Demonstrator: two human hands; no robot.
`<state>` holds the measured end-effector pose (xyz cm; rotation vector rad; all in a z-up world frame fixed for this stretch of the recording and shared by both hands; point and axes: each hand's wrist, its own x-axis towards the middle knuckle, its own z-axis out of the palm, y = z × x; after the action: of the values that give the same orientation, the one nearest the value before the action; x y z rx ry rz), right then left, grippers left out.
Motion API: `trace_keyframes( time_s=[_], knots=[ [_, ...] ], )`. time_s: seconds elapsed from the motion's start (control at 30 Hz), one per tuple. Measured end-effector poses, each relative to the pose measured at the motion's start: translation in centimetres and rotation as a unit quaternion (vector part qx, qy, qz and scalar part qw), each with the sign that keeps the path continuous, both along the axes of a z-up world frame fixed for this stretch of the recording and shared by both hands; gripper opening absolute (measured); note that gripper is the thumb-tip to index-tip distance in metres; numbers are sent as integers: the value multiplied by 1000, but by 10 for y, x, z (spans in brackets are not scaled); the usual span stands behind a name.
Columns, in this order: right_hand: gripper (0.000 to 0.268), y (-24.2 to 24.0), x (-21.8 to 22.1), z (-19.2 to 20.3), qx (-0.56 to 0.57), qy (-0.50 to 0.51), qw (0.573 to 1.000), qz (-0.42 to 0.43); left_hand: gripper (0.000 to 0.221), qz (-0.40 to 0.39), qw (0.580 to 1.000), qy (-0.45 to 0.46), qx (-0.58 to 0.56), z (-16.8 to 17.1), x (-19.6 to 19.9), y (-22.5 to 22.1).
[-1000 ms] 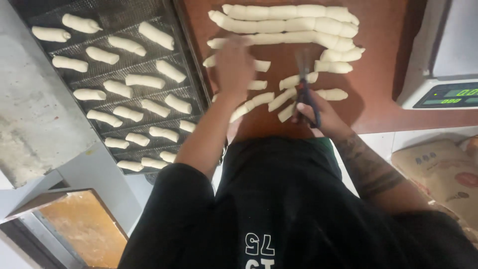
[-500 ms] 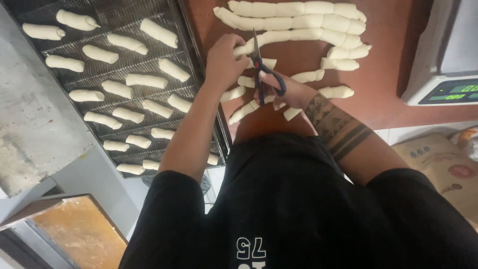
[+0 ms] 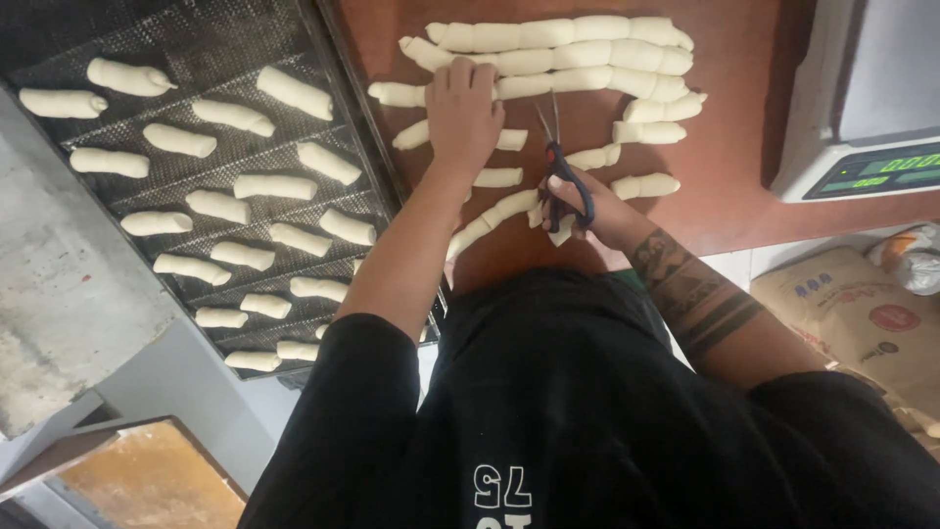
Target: Cutting long strips of dough into smaller pieces using scissors and arranging them on a baking tray
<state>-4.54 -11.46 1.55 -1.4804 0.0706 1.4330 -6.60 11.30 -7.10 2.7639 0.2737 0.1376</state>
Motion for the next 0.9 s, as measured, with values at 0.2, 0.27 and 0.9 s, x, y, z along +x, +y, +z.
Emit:
trace_keyframes(
  time_s=[0.2, 0.27, 0.9],
  knots=[
    [55, -1, 15, -12, 46, 48, 998, 3, 23, -36, 998, 38, -40, 16, 5, -4],
    [59, -2, 17, -12, 47, 54, 997, 21, 22, -52, 991, 67, -102, 35, 6, -7],
    [45, -84, 10, -54, 127, 43, 983, -125, 36, -46, 997, 55, -23, -5, 40, -82]
  ],
)
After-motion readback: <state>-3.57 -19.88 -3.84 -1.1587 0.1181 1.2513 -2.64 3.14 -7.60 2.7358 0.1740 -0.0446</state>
